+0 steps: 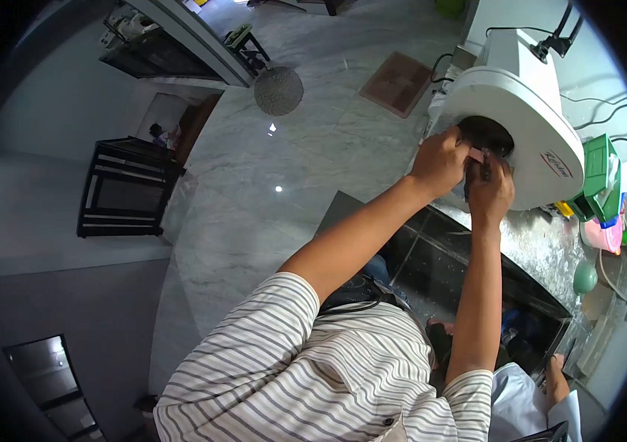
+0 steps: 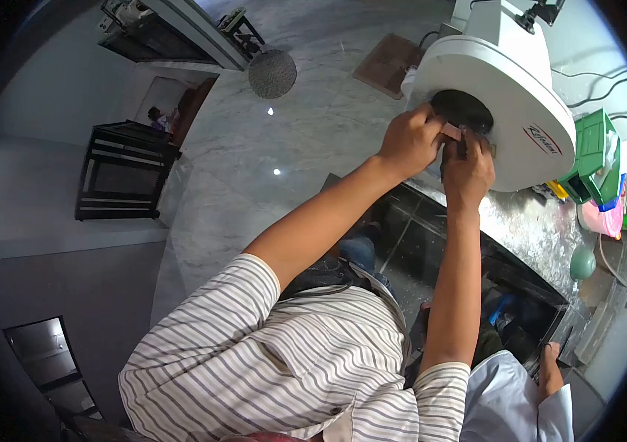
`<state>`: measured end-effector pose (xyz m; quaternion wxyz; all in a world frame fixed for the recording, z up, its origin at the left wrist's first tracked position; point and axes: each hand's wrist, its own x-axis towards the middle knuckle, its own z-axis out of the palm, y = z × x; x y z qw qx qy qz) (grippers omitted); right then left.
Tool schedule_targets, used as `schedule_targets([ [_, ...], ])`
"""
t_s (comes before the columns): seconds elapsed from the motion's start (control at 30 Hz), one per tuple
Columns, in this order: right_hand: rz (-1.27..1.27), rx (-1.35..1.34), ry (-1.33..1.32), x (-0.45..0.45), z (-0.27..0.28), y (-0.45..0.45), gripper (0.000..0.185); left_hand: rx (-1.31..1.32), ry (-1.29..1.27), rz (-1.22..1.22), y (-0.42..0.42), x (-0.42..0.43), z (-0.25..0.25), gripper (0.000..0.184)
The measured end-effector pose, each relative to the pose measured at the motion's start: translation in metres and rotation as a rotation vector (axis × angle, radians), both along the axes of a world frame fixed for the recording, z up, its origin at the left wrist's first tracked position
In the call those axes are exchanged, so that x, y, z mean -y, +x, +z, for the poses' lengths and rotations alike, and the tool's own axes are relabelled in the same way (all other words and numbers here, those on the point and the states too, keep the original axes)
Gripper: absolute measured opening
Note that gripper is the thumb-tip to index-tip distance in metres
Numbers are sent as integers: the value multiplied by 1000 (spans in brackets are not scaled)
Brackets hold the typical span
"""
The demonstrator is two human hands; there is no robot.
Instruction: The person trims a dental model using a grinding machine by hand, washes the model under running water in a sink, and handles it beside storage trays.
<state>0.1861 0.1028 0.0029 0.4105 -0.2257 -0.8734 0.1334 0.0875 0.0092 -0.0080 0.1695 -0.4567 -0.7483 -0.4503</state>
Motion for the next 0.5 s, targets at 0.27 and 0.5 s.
schedule_targets([
  [0.27,194,-245,-897,-1,-1,18,24,418,150,-82,19,12,15,25],
  [0.5,392,-251,-1145,1,11,32,18,763,160,-178,39,10,15,37],
])
